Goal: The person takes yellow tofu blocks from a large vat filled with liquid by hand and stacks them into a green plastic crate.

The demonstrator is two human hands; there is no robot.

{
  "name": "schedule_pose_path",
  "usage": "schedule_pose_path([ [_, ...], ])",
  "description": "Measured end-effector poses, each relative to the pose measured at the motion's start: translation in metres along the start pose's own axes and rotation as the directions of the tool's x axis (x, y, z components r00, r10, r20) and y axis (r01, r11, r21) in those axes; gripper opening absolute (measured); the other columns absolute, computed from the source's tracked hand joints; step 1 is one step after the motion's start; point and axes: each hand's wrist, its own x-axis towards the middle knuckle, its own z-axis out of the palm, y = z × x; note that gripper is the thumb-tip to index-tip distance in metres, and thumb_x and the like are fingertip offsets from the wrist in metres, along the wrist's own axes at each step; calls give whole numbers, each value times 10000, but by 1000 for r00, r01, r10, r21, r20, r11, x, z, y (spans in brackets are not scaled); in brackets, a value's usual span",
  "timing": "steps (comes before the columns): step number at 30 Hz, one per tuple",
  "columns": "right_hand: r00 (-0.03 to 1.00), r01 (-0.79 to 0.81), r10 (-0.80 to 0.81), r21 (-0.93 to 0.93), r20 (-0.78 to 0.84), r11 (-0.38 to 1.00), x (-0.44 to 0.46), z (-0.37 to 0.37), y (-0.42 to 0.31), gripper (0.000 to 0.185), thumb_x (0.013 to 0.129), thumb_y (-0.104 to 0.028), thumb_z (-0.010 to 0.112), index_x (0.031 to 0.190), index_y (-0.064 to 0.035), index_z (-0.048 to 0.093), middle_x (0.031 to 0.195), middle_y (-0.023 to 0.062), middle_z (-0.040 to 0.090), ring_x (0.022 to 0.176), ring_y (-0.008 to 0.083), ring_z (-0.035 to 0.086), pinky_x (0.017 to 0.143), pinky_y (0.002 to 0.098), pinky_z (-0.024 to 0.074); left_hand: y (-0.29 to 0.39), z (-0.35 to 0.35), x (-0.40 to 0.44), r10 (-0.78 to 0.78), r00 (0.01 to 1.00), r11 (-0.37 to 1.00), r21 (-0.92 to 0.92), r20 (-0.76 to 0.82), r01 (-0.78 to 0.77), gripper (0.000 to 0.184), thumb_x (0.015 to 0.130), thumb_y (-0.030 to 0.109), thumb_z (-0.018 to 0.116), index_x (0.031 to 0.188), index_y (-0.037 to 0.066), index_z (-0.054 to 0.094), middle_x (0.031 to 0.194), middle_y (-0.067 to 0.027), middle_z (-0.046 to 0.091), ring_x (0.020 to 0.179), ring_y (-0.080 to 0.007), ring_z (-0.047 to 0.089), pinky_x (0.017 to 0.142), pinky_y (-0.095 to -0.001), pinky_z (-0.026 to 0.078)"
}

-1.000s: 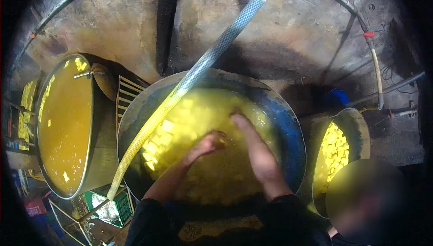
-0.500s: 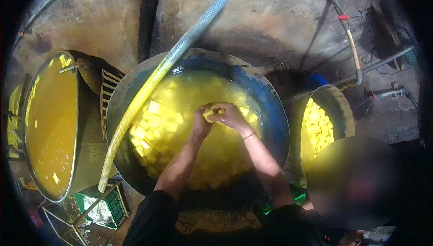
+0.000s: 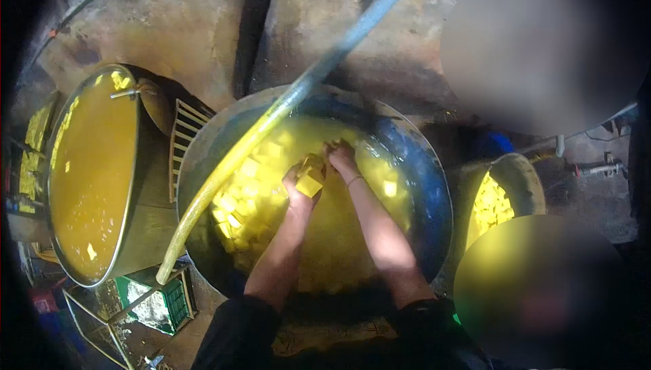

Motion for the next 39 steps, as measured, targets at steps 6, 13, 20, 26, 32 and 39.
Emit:
schedule_pose_path([
  [6, 989, 98, -73, -202, 130, 975, 29, 65, 8, 555, 849, -487, 515, 1186, -50, 580, 1197, 167, 592, 1093, 335, 569, 931, 409, 452, 49, -22, 8, 69, 986, 981, -168, -154, -95, 299, 814, 190, 483, 1047, 28, 579, 974, -180, 625, 858, -324, 602, 775, -451, 499],
  [13, 669, 733, -742, -125, -44, 668, -35, -22, 38, 405, 877, -252, 614, 1225, -58, 544, 1122, 78, 595, 1027, 173, 544, 866, 303, 451, 50, 12, -9, 44, 990, 985, -162, -132, -65, 301, 832, 208, 493, 1077, 50, 569, 1000, -129, 619, 913, -278, 593, 836, -424, 484],
  [20, 945, 326, -325, 259, -47, 909, -237, -170, -66, 487, 711, -133, 796, 1138, -48, 579, 902, 19, 621, 818, 124, 587, 707, 278, 464, -42, 33, -28, -206, 967, 978, 76, 147, 196, 268, 891, 204, 430, 1054, 26, 546, 984, -137, 601, 902, -266, 590, 805, -373, 498],
  [26, 859, 229, -316, -248, -402, 941, -331, -199, -18, 948, 536, -336, 856, 1336, -105, 404, 1347, 210, 394, 1266, 385, 368, 1005, 468, 339, -142, 95, -113, -542, 748, 840, 291, 383, 459, 288, 923, 244, 410, 1063, 32, 546, 956, -104, 619, 845, -219, 609, 764, -352, 512],
  [32, 921, 339, -288, 173, -263, 925, -485, -256, 54, 906, 616, -386, 792, 1375, -92, 392, 1457, 214, 257, 1360, 369, 239, 1089, 455, 255, -223, 178, -271, -811, 559, 576, 399, 170, 714, 464, 956, 533, 341, 1063, 108, 495, 847, -37, 582, 729, -168, 600, 644, -330, 525],
  [39, 629, 209, 656, 903, -418, 375, -745, -155, 136, 644, 710, -364, 657, 1228, -15, 501, 1203, 113, 520, 1132, 196, 497, 971, 314, 384, -326, 83, -484, -932, 265, -33, 789, -245, 613, 750, 919, 617, 361, 1400, 46, 291, 1373, -104, 358, 1242, -201, 357, 1029, -324, 286],
])
